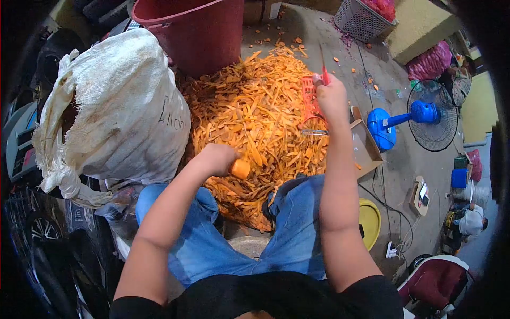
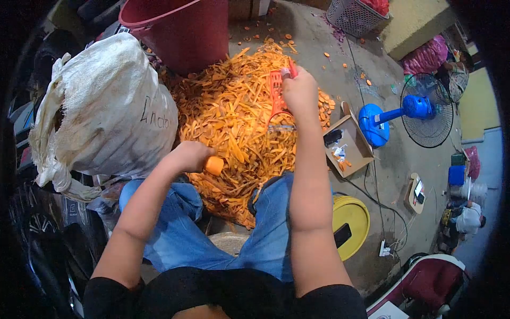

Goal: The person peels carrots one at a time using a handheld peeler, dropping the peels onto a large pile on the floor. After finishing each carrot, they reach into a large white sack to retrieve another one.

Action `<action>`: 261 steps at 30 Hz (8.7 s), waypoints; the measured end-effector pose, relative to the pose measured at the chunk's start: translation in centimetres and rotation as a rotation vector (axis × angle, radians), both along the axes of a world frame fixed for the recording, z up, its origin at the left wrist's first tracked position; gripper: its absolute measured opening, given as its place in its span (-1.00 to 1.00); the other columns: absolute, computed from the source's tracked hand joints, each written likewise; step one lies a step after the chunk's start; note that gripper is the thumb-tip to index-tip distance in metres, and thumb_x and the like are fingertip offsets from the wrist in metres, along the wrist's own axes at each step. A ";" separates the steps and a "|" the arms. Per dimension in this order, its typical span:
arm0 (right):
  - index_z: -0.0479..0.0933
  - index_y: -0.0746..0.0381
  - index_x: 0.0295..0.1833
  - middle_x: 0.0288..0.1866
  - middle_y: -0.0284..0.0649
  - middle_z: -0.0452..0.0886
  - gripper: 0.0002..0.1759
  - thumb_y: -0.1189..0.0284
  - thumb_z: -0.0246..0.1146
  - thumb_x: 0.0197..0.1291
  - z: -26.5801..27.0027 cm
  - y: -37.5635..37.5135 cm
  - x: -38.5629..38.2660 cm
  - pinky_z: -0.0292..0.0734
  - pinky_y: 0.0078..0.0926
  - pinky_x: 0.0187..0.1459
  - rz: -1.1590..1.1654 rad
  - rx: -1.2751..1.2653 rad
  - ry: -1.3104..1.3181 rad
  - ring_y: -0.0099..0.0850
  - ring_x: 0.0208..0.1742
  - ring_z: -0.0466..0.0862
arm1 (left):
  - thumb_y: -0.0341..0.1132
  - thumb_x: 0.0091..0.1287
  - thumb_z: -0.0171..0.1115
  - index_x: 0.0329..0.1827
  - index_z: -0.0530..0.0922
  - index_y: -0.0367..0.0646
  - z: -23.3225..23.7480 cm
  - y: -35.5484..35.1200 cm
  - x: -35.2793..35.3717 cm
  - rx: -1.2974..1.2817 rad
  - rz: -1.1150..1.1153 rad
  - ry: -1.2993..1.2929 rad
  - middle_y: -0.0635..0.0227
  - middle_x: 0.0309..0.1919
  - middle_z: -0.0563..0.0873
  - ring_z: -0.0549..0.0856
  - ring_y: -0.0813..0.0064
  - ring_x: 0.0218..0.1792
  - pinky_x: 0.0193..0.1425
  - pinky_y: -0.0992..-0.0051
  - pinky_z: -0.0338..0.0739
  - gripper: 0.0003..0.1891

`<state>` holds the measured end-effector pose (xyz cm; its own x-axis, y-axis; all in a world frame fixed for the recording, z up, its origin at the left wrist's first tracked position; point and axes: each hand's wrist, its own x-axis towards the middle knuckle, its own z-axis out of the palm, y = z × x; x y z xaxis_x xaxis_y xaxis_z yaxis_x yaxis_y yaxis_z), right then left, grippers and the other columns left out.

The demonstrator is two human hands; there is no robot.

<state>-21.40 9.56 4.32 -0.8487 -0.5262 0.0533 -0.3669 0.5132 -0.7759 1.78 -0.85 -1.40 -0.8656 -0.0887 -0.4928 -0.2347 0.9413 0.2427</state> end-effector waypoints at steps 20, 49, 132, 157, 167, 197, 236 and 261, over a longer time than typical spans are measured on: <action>0.40 0.32 -0.41 -0.49 0.01 0.47 -0.68 0.23 0.05 0.03 -1.8 -0.7 -0.1 0.31 -0.29 -0.36 0.115 0.077 0.078 -0.09 -0.40 0.47 | -0.35 0.01 -0.07 -0.51 0.47 -0.39 18.4 -25.7 16.9 -0.720 0.409 0.043 -0.08 -0.46 0.53 0.54 0.06 -0.38 -0.27 0.28 0.40 -0.76; 0.40 0.33 -0.39 -0.45 0.05 0.48 -0.71 0.27 0.05 0.02 -0.6 -1.5 2.4 0.32 -0.25 -0.31 0.203 0.134 0.114 -0.06 -0.35 0.47 | -0.28 0.08 0.05 -0.19 0.45 -0.29 11.0 -16.5 17.9 0.089 0.770 0.643 0.24 -0.31 0.58 0.51 0.43 -0.33 -0.21 0.53 0.36 -0.71; 0.30 0.31 -0.57 -0.74 -0.38 0.26 -0.72 0.39 0.00 0.13 -3.0 -4.3 10.9 0.14 -0.59 -0.60 0.000 -0.620 -0.342 -0.61 -0.66 0.19 | -0.14 0.26 -0.21 -0.18 0.39 -0.20 1.4 3.0 -2.0 2.019 1.327 0.382 0.28 -0.39 0.56 0.58 0.46 -0.43 -0.39 0.45 0.52 -0.68; 0.35 0.33 -0.48 -0.71 -0.25 0.33 -0.74 0.35 -0.01 0.12 -4.7 -4.1 7.8 0.23 -0.52 -0.55 -0.085 -0.492 0.033 -0.49 -0.65 0.31 | -0.16 0.27 -0.23 -0.16 0.38 -0.25 0.8 2.6 -1.4 1.847 1.164 0.251 0.27 -0.39 0.56 0.59 0.45 -0.45 -0.41 0.46 0.52 -0.67; 0.37 0.29 -0.41 -0.58 -0.33 0.42 -0.76 0.32 0.00 0.14 -3.1 -2.6 2.6 0.29 -0.55 -0.52 -0.359 -0.635 -0.180 -0.57 -0.58 0.36 | -0.12 0.27 -0.24 -0.15 0.37 -0.22 0.2 2.3 -0.9 1.947 1.135 0.163 0.28 -0.41 0.56 0.58 0.47 -0.46 -0.44 0.47 0.52 -0.65; 0.28 0.33 -0.56 -0.75 -0.21 0.26 -0.66 0.30 0.00 0.12 -4.7 -4.7 11.1 0.19 -0.45 -0.58 0.053 -0.520 -0.118 -0.46 -0.68 0.22 | -0.21 0.29 -0.32 -0.14 0.36 -0.19 1.3 2.1 -1.9 1.769 1.314 0.375 0.32 -0.34 0.56 0.57 0.54 -0.40 -0.37 0.51 0.52 -0.69; 0.36 0.33 -0.52 -0.69 -0.33 0.37 -0.72 0.37 -0.03 0.14 -4.2 -2.0 -0.3 0.30 -0.59 -0.56 -0.517 -0.399 -0.099 -0.54 -0.66 0.36 | -0.11 0.27 -0.23 -0.13 0.36 -0.23 2.3 3.1 -0.3 1.694 1.051 0.152 0.32 -0.43 0.56 0.57 0.52 -0.48 -0.36 0.54 0.49 -0.64; 0.36 0.31 -0.46 -0.70 -0.35 0.30 -0.72 0.31 0.00 0.14 -3.1 -4.2 11.8 0.20 -0.61 -0.58 0.181 -0.631 -0.277 -0.62 -0.63 0.24 | -0.21 0.23 -0.20 -0.28 0.41 -0.20 1.4 2.3 -1.5 1.849 1.250 0.285 0.27 -0.47 0.56 0.56 0.45 -0.54 -0.57 0.44 0.51 -0.74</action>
<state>-9.59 5.36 1.20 -0.7771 -0.6004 0.1890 -0.1498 -0.1153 -0.9820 0.25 1.40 -0.02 -0.7997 -0.2084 -0.5631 -0.1541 -0.8352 0.5279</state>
